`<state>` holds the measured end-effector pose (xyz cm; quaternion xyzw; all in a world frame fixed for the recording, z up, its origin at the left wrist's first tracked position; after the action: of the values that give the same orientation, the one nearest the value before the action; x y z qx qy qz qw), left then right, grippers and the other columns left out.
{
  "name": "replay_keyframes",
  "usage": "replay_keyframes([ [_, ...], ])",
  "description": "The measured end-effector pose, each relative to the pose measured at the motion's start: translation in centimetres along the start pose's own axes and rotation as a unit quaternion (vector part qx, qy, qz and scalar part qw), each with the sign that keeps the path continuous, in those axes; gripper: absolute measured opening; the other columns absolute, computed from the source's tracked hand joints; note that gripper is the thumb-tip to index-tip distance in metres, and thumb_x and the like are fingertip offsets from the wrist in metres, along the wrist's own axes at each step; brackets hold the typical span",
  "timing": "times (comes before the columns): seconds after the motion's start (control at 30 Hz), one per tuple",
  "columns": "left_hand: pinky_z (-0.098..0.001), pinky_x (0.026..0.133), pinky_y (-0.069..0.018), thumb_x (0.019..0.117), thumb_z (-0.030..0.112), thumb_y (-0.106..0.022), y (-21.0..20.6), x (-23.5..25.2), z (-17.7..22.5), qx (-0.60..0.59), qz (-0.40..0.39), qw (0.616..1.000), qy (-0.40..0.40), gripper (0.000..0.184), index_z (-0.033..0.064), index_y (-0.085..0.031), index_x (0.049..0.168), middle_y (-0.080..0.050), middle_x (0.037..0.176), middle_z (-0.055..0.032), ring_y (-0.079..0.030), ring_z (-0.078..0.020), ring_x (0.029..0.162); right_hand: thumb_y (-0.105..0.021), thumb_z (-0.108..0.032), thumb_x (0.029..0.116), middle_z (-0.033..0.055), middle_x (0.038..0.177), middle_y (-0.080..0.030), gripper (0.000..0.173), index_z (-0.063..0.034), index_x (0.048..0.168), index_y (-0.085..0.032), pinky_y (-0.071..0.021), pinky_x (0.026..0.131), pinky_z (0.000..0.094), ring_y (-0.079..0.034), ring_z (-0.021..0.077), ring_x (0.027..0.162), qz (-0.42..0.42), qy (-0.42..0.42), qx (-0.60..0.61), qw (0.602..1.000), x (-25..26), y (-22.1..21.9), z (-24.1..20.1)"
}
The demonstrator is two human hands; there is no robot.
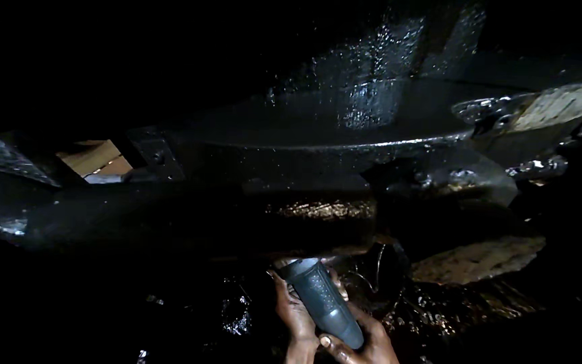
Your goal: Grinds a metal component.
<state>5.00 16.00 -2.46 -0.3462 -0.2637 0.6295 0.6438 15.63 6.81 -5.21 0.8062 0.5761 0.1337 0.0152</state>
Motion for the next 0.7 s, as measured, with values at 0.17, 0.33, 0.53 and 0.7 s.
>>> replay_keyframes([
  [0.17,-0.0272,0.067,-0.0618,0.1102,0.049,-0.013,1.3,-0.1,1.1,0.056,0.065,0.995,-0.055,0.059,0.0159,-0.061,0.103,-0.071,0.080,0.0049,-0.071,-0.0055,0.076,-0.084,-0.052,0.0755,-0.0022,0.094,-0.075,0.058,-0.0076,0.112,-0.071,-0.0618,0.080,0.0263,-0.071,0.0016,0.085,0.000,-0.002,-0.026,1.000,0.1,-0.1,0.0],
  [0.33,-0.0324,0.062,-0.0611,0.1079,0.057,-0.014,2.0,0.3,0.6,0.032,0.073,0.996,-0.035,0.067,0.0118,-0.063,0.098,-0.071,0.076,-0.0013,-0.071,-0.0115,0.070,-0.083,-0.055,0.0740,-0.0030,0.093,-0.075,0.061,-0.0078,0.111,-0.071,-0.0617,0.078,0.0258,-0.071,0.0009,0.083,0.000,0.005,-0.045,0.999,0.3,-0.3,-0.4],
  [0.53,-0.0336,0.064,-0.0613,0.1072,0.057,-0.012,2.2,0.7,0.2,0.033,0.063,0.997,-0.019,0.067,0.0117,-0.061,0.101,-0.070,0.078,-0.0015,-0.071,-0.0123,0.073,-0.083,-0.055,0.0742,-0.0023,0.093,-0.075,0.062,-0.0070,0.112,-0.071,-0.0618,0.078,0.0256,-0.071,0.0009,0.084,0.008,0.012,-0.051,0.999,0.4,-0.4,-0.6],
  [0.7,-0.0370,0.061,-0.0613,0.1038,0.065,-0.009,2.0,0.9,-0.3,0.017,0.035,0.999,-0.005,0.075,0.0127,-0.062,0.097,-0.071,0.075,-0.0036,-0.071,-0.0160,0.069,-0.082,-0.058,0.0734,-0.0019,0.092,-0.075,0.064,-0.0075,0.111,-0.071,-0.0614,0.078,0.0255,-0.071,0.0009,0.084,0.007,0.013,-0.070,0.997,0.5,-0.2,-0.6],
])
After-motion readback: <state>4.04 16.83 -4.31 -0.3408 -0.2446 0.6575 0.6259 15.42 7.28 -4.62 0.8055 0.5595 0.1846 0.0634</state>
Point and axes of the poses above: each hand's wrist, its own x-axis towards the middle knuckle, its own y-axis out of the back of the hand, z = x × y, the point moved 9 cm from there along x, towards the middle knuckle
